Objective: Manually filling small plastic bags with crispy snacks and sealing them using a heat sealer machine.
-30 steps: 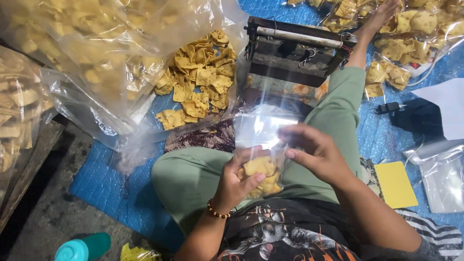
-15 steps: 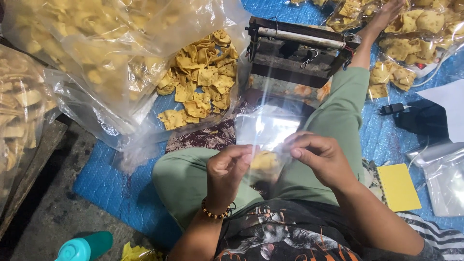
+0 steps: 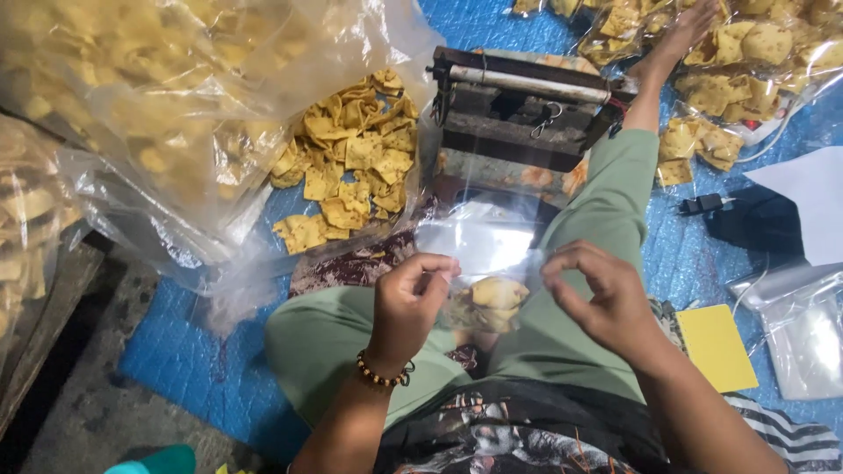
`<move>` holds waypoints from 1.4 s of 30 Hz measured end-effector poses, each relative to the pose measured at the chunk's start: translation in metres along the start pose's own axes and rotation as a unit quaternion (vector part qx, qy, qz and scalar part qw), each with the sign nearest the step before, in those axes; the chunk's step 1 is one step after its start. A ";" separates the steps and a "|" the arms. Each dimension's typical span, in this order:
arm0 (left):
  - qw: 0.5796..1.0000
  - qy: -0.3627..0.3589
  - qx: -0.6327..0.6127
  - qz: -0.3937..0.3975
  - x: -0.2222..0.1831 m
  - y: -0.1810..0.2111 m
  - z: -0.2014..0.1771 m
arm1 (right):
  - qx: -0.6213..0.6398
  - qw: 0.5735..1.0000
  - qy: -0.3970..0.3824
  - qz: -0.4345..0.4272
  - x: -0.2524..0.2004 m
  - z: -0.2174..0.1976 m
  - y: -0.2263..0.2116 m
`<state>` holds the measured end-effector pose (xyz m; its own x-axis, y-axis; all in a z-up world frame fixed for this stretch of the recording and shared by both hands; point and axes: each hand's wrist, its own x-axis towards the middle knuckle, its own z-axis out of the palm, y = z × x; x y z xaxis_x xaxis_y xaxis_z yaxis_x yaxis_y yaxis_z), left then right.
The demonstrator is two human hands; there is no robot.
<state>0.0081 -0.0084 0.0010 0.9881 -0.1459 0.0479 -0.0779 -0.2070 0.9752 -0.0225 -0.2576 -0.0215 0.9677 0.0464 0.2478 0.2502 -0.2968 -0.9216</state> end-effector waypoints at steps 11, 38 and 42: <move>0.940 -0.115 0.230 0.226 0.092 -0.039 0.040 | -0.136 0.988 0.074 -0.007 0.033 -0.024 0.055; 0.891 0.119 -0.386 -0.206 0.265 -0.170 0.147 | 0.355 0.766 0.469 0.261 0.173 0.027 0.195; 0.888 0.110 -0.385 -0.225 0.269 -0.173 0.146 | 0.359 0.761 0.469 0.267 0.173 0.026 0.203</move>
<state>0.2681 -0.1530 -0.1867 0.9045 -0.0061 -0.4264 0.3621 0.5392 0.7603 0.1963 -0.2853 -0.1734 0.5739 -0.6995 -0.4259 0.1071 0.5797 -0.8078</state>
